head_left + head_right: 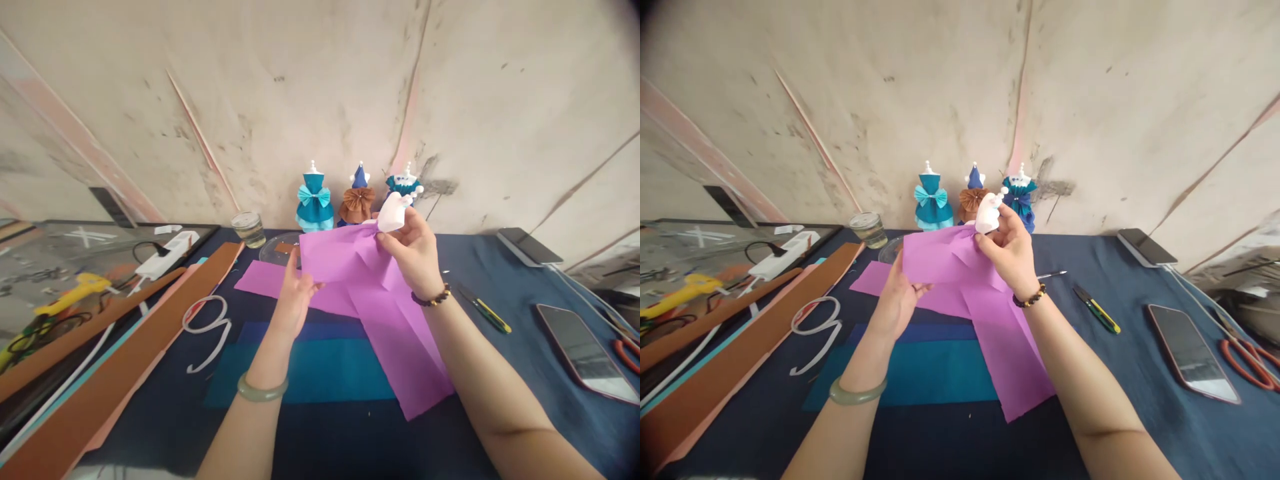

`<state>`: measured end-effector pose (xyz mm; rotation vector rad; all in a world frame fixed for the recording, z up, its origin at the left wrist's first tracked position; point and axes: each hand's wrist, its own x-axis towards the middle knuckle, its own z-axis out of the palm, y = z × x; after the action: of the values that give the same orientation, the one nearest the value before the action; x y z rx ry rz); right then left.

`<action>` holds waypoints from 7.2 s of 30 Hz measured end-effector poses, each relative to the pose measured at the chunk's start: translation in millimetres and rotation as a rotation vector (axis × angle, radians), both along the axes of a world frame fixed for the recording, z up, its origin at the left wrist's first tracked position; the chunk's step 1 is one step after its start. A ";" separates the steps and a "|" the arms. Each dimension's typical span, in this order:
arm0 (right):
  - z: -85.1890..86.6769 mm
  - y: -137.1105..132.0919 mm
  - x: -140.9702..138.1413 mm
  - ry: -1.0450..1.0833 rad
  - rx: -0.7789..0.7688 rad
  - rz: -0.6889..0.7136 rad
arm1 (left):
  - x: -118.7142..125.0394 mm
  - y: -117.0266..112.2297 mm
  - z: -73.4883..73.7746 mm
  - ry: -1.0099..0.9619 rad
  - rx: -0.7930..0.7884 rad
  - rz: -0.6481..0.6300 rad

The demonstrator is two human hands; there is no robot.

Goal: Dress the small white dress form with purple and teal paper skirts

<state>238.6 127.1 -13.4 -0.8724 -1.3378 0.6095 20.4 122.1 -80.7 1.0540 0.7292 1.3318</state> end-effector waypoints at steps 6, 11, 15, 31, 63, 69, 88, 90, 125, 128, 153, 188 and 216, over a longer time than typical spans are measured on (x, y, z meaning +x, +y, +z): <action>-2.2 -3.0 -10.0 0.009 0.010 -0.031 | 12.3 -9.0 4.2 -0.062 -0.067 0.032; 1.8 -2.8 -7.4 0.047 0.041 -0.090 | 12.5 -5.0 2.4 0.000 -0.103 0.005; 1.3 -1.2 -3.7 0.046 0.032 -0.084 | 19.3 -7.3 -1.1 0.074 -0.096 -0.069; 1.8 -8.2 -8.0 -0.023 -0.033 0.168 | 15.0 -4.2 -2.6 0.077 -0.297 -0.072; 0.7 -48.4 -47.9 -0.354 -0.019 0.341 | -4.4 -38.7 34.1 0.270 0.471 0.207; 3.0 -45.9 -41.1 -0.453 -0.081 0.427 | -9.2 -30.5 27.1 0.295 0.376 0.125; 7.3 -49.1 -38.2 -0.567 -0.065 0.388 | -9.1 -29.3 27.2 0.311 0.356 0.024; 7.6 -51.0 -38.5 -0.618 -0.050 0.364 | -9.2 -28.9 24.3 0.300 0.342 0.015; 21.8 -52.9 -33.4 -0.690 0.096 0.432 | -10.3 -18.5 19.8 0.058 0.383 -0.074; 20.3 -50.9 -33.6 -0.671 0.112 0.477 | -11.6 -17.4 16.0 0.060 0.369 -0.055; 10.2 -40.4 -38.4 -0.560 0.014 0.328 | -12.8 -11.4 2.0 0.058 0.365 -0.054; 16.9 -41.3 -29.8 -0.674 0.088 0.457 | -14.6 -17.4 15.1 0.149 0.412 -0.086; 10.0 -38.8 -34.6 -0.622 0.012 0.386 | -13.6 -17.4 9.8 0.126 0.397 -0.134</action>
<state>204.0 88.3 -3.4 -0.8303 -2.1025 0.6486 6.9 104.7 -71.0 1.4877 0.4846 1.3321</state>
